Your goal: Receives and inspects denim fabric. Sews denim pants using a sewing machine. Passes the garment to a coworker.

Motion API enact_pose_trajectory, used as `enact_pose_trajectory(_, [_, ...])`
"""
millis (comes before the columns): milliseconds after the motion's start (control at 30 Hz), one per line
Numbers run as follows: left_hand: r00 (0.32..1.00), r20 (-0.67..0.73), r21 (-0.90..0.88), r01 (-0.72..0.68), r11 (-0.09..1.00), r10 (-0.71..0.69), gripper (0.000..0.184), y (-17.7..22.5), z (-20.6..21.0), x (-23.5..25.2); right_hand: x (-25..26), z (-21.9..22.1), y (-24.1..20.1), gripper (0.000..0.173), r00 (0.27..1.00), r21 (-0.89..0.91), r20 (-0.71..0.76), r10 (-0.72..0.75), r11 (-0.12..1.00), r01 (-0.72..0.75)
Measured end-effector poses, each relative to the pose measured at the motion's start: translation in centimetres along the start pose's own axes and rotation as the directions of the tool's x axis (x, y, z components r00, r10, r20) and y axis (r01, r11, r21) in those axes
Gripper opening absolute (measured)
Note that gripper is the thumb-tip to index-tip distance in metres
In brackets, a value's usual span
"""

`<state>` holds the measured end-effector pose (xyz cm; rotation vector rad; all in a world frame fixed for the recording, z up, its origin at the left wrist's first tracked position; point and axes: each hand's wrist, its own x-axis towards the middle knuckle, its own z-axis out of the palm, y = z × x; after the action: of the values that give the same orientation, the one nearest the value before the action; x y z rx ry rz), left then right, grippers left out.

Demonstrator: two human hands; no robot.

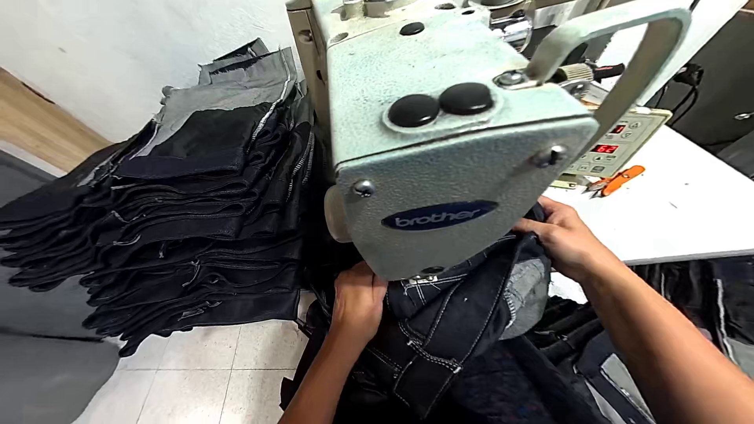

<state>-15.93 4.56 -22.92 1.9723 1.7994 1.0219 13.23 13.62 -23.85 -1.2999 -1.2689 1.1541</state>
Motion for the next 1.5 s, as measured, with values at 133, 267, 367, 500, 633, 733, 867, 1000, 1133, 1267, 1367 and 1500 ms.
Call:
enact_pose_trajectory(133, [1.000,-0.015,0.011,0.011,1.000,-0.011,0.033,0.0,0.3,-0.2,-0.3,0.3,1.1,0.019,0.997,0.015,-0.005,0.083,0.996,-0.082])
enact_pose_trajectory(267, [0.999,-0.034,0.018,0.000,1.000,0.000,0.028,0.1,0.4,-0.1,-1.4,0.5,1.3,0.019,0.990,0.035,-0.043,0.137,0.990,-0.135])
enact_pose_trajectory(367, [0.997,-0.076,0.005,-0.003,1.000,0.003,0.022,-0.1,0.7,-0.1,-1.8,0.2,0.7,0.018,0.992,0.012,-0.062,0.114,0.993,-0.114])
enact_pose_trajectory(500, [0.996,-0.087,0.013,-0.004,1.000,0.005,0.021,-0.3,0.6,-0.2,-2.5,0.0,-0.6,0.016,0.991,-0.017,-0.082,0.108,0.994,-0.110])
enact_pose_trajectory(633, [0.999,-0.023,0.101,-0.043,0.994,0.046,0.040,-0.8,-0.5,-0.5,-3.5,-1.6,-0.7,0.037,0.999,-0.297,0.020,-0.043,0.954,0.047])
enact_pose_trajectory(733, [0.988,0.139,0.147,0.050,0.988,-0.071,0.054,-0.4,-2.2,-1.2,-5.0,-2.8,-1.4,0.085,0.951,-0.538,0.109,-0.288,0.788,0.300])
enact_pose_trajectory(867, [0.980,0.194,0.229,-0.008,0.973,-0.037,0.056,0.3,-3.3,-2.8,-7.6,-2.8,-2.1,0.096,0.955,-0.609,0.073,-0.288,0.745,0.271])
enact_pose_trajectory(1000, [0.948,0.319,0.240,-0.063,0.969,-0.017,0.052,2.1,-4.6,-3.9,-9.3,-2.4,-0.1,0.082,0.998,-0.396,-0.045,-0.042,0.918,0.021])
enact_pose_trajectory(1133, [0.947,0.320,0.263,-0.116,0.958,0.027,0.049,2.9,-4.7,-4.3,-10.9,-0.4,0.9,0.059,0.938,0.203,-0.091,0.335,0.928,-0.312])
enact_pose_trajectory(1267, [0.970,0.238,0.430,-0.156,0.889,0.055,0.057,3.2,-3.4,-4.0,-11.5,1.0,0.7,0.037,0.903,0.533,-0.055,0.427,0.777,-0.335])
enact_pose_trajectory(1367, [0.982,0.172,0.529,-0.159,0.834,0.079,0.067,3.3,-2.2,-3.3,-11.2,2.0,0.5,0.029,0.892,0.626,-0.078,0.445,0.718,-0.304])
enact_pose_trajectory(1500, [0.987,0.161,0.575,-0.105,0.812,0.014,0.082,3.0,-1.1,-2.5,-10.8,3.4,0.8,0.019,0.859,0.694,-0.129,0.496,0.664,-0.279])
